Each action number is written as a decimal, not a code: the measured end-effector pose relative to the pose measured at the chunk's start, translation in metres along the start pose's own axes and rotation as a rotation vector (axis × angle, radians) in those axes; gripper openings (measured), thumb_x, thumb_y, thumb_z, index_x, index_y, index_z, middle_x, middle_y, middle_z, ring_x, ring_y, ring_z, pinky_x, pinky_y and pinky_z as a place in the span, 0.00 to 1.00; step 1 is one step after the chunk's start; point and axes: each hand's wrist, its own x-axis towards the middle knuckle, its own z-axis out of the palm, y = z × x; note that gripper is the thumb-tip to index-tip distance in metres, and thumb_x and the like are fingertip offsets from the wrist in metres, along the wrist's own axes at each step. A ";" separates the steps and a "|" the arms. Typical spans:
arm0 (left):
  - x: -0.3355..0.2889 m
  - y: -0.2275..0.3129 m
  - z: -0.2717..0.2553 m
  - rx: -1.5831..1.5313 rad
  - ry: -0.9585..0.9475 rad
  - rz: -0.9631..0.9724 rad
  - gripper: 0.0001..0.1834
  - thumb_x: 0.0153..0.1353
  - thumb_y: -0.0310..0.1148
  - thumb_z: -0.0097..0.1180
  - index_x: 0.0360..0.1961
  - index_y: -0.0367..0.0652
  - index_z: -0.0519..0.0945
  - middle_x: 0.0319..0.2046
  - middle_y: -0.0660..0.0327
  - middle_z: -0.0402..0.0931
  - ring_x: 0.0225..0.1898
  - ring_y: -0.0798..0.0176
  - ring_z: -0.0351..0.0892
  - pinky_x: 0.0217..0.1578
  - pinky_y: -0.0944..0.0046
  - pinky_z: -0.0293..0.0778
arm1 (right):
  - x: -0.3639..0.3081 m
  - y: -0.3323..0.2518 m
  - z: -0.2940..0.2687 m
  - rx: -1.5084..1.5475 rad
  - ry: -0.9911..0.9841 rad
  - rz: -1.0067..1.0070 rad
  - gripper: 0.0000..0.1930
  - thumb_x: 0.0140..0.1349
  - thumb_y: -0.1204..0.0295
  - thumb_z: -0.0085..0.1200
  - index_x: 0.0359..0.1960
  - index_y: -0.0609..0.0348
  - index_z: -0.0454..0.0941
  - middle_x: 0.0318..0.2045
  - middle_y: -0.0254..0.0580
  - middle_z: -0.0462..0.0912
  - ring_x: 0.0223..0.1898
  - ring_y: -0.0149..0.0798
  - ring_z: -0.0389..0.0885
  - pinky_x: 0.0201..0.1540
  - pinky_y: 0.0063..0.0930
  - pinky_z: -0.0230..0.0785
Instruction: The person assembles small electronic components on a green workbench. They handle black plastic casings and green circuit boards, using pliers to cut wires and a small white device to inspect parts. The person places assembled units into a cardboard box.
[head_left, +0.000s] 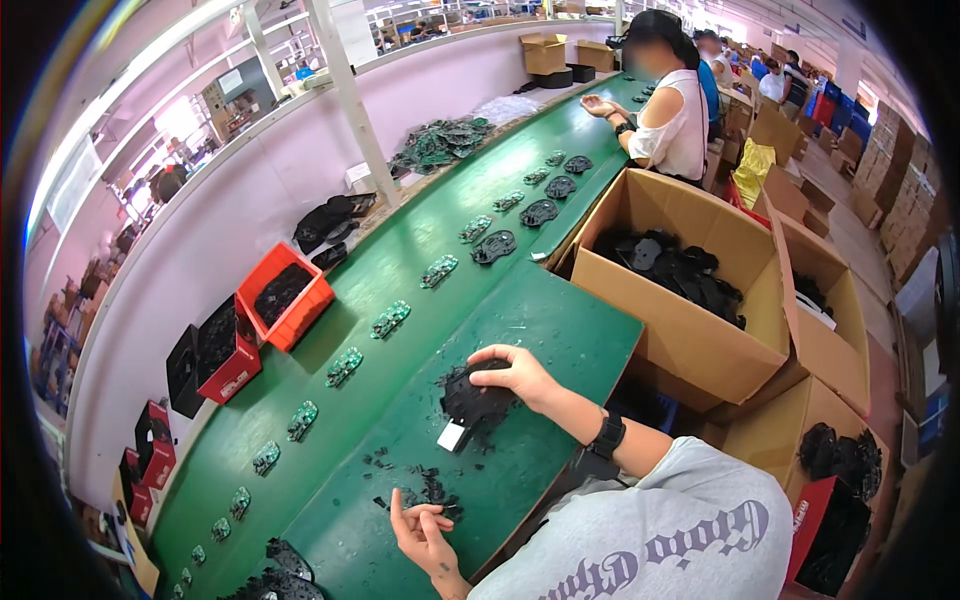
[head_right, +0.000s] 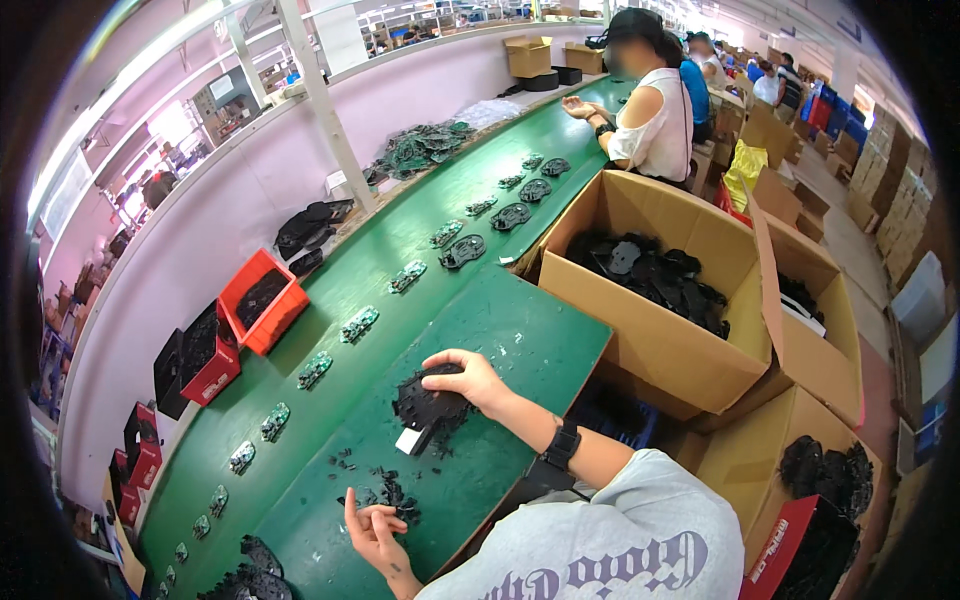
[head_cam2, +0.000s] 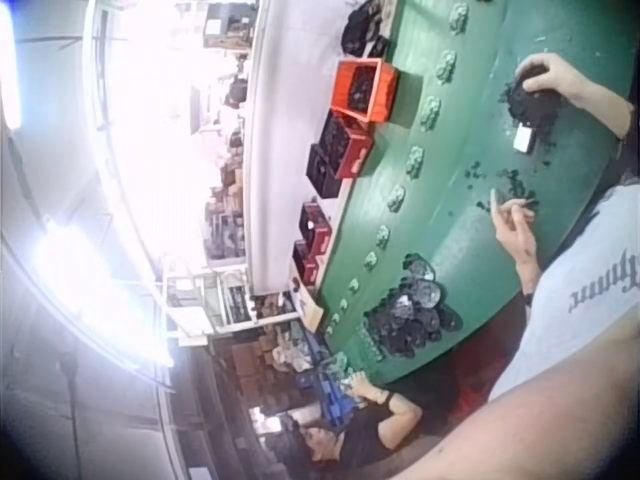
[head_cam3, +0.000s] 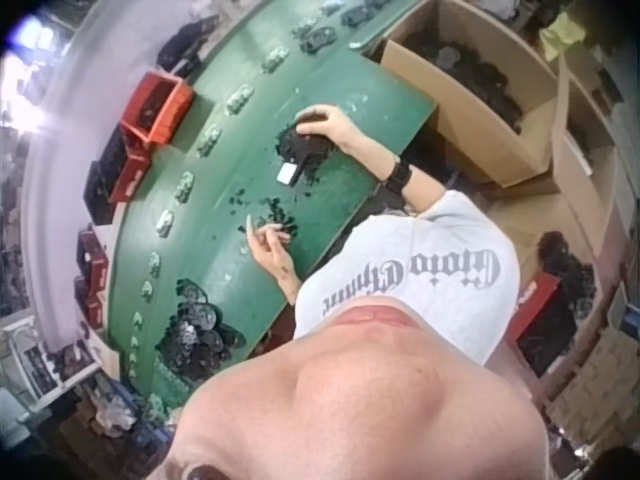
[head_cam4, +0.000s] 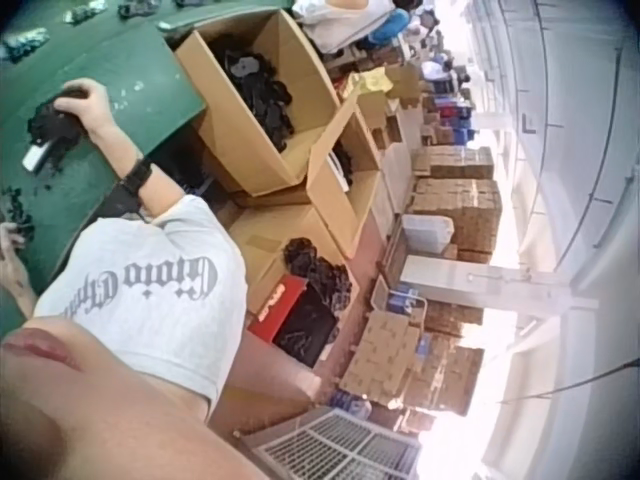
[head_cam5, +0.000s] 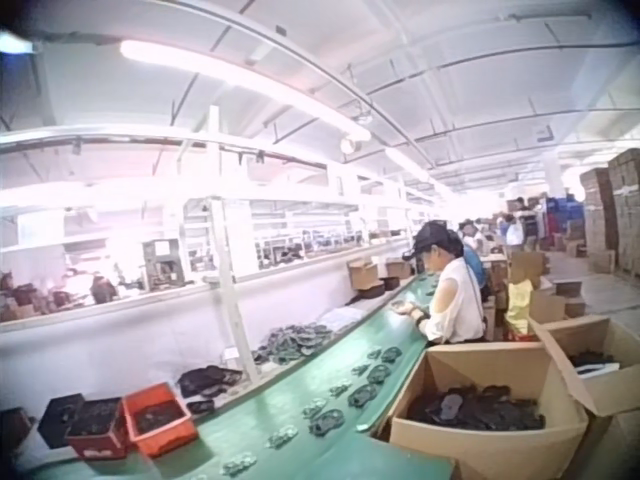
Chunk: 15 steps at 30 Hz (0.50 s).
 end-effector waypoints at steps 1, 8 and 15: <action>0.000 -0.002 -0.001 0.002 0.004 -0.004 0.27 0.64 0.26 0.47 0.64 0.31 0.62 0.28 0.57 0.77 0.19 0.72 0.73 0.20 0.74 0.71 | 0.006 0.003 -0.005 -0.042 0.025 -0.042 0.15 0.52 0.73 0.67 0.42 0.61 0.80 0.33 0.34 0.82 0.31 0.25 0.80 0.37 0.20 0.73; 0.000 -0.004 -0.003 0.062 -0.014 0.039 0.26 0.66 0.29 0.45 0.64 0.32 0.62 0.26 0.59 0.76 0.19 0.73 0.72 0.18 0.74 0.69 | 0.033 0.010 -0.028 -0.125 0.152 -0.138 0.14 0.50 0.72 0.68 0.38 0.62 0.79 0.29 0.35 0.81 0.29 0.27 0.78 0.37 0.22 0.71; 0.001 -0.004 -0.003 0.048 0.002 0.042 0.26 0.66 0.29 0.46 0.63 0.31 0.63 0.25 0.59 0.76 0.18 0.73 0.72 0.19 0.74 0.69 | 0.040 0.016 -0.044 -0.166 0.196 -0.127 0.14 0.51 0.70 0.68 0.36 0.63 0.79 0.27 0.35 0.81 0.29 0.28 0.77 0.37 0.23 0.70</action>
